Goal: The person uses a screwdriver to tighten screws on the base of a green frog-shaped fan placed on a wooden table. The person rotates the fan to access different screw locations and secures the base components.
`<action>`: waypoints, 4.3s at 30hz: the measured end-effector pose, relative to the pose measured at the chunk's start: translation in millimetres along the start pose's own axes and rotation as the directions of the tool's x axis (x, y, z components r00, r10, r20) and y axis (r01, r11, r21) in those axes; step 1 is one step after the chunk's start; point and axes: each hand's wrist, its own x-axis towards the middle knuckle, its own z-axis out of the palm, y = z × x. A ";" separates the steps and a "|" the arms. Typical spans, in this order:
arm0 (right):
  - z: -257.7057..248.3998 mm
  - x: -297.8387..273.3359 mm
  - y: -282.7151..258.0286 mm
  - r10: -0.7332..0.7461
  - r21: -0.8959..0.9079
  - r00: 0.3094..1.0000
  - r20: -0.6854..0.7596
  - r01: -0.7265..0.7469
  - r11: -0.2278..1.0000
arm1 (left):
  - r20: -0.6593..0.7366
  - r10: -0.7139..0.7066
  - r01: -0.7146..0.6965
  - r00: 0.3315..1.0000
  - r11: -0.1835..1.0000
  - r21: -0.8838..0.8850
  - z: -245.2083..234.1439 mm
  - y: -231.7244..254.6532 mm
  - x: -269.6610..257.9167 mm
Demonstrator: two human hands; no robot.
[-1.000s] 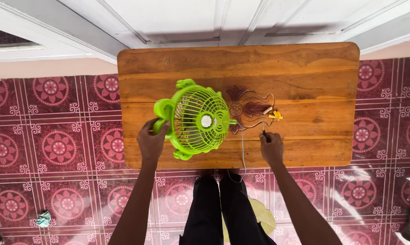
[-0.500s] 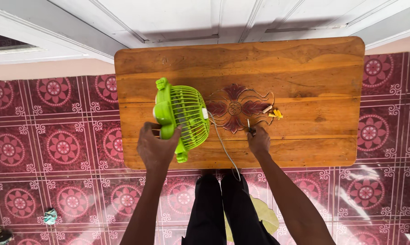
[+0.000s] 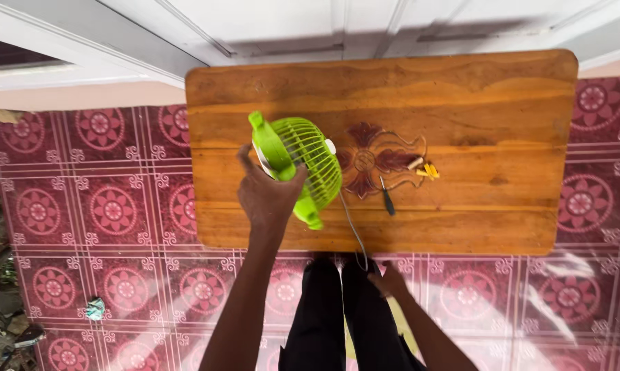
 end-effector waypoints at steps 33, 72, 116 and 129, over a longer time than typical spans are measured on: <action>-88.1 -153.3 -123.6 -0.232 0.844 0.967 -0.109 0.213 0.492 | 0.015 -0.048 0.045 0.999 0.988 0.150 -14.9 -27.1 41.6; -61.0 -260.6 -285.9 -0.846 0.142 0.479 -0.234 0.878 0.458 | 0.036 -0.062 0.070 0.997 0.948 -0.310 48.6 -94.0 65.6; -298.9 -229.3 -319.4 -0.398 -0.761 0.832 0.386 0.531 0.372 | 0.566 0.297 0.333 0.769 0.569 -0.752 -105.0 -119.2 22.5; -282.3 -294.9 -408.6 -0.504 -0.653 0.864 0.015 0.390 0.649 | 0.311 0.080 0.143 0.947 0.761 -0.633 -119.1 -73.3 48.6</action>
